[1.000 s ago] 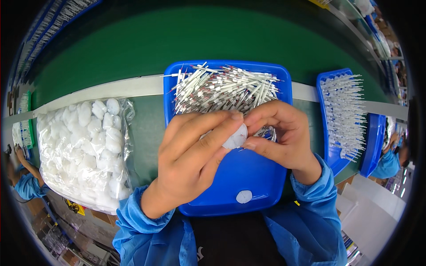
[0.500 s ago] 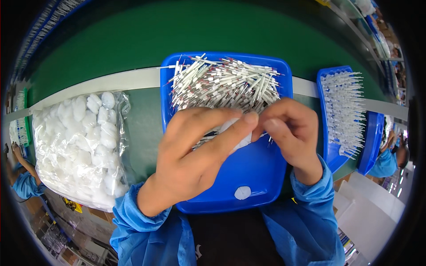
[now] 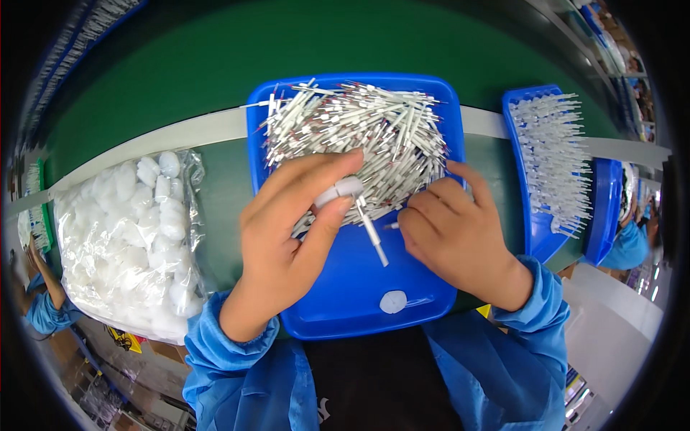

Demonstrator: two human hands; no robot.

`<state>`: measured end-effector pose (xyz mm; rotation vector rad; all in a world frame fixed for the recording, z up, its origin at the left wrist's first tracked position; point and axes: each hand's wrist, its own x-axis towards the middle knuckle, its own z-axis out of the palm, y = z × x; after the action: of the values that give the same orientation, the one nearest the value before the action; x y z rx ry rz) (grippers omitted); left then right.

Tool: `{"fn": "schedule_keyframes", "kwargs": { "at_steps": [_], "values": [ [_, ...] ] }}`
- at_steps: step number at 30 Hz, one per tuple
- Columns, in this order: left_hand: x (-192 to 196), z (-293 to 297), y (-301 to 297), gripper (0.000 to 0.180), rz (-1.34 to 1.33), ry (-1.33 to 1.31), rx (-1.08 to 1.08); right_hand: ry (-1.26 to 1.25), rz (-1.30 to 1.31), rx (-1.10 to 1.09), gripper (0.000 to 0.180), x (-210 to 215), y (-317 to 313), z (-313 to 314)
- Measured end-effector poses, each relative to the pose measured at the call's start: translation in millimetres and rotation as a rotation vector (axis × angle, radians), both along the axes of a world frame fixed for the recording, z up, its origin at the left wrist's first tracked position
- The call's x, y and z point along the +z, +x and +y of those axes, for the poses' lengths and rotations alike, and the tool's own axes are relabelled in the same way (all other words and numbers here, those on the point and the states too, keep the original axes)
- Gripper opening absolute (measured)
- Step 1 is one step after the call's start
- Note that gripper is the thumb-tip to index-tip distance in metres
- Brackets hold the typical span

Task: The person inserts white plastic sticks into small white circular bases, creating a spiky assembly. They repeatedly pick up a base and a stick, insert the stick into a hole in the base, and place the finished unit into a blue tray. The process is repetitive and performed by hand.

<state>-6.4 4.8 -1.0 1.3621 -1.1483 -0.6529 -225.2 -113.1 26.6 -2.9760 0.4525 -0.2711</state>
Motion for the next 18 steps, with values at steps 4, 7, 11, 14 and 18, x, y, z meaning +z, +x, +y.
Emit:
{"fn": "schedule_keyframes", "kwargs": {
  "at_steps": [4,7,11,14,18],
  "values": [
    [-5,2,-1,0.043,0.098,0.025,0.050,0.438,-0.308,-0.101,0.022,13,7,-13],
    [-3,1,1,0.037,0.110,0.003,0.060,0.494,-0.467,-0.050,0.024,9,33,-18],
    [-3,4,5,0.036,0.130,-0.033,0.075,0.478,-0.526,-0.038,0.029,-10,48,-16],
    [0,10,13,0.037,0.102,0.020,0.021,0.547,-0.525,-0.051,0.027,-13,47,-16],
    [1,6,9,0.038,0.054,0.012,0.095,0.664,-0.567,-0.082,0.023,-18,46,-14]
  ]
}}
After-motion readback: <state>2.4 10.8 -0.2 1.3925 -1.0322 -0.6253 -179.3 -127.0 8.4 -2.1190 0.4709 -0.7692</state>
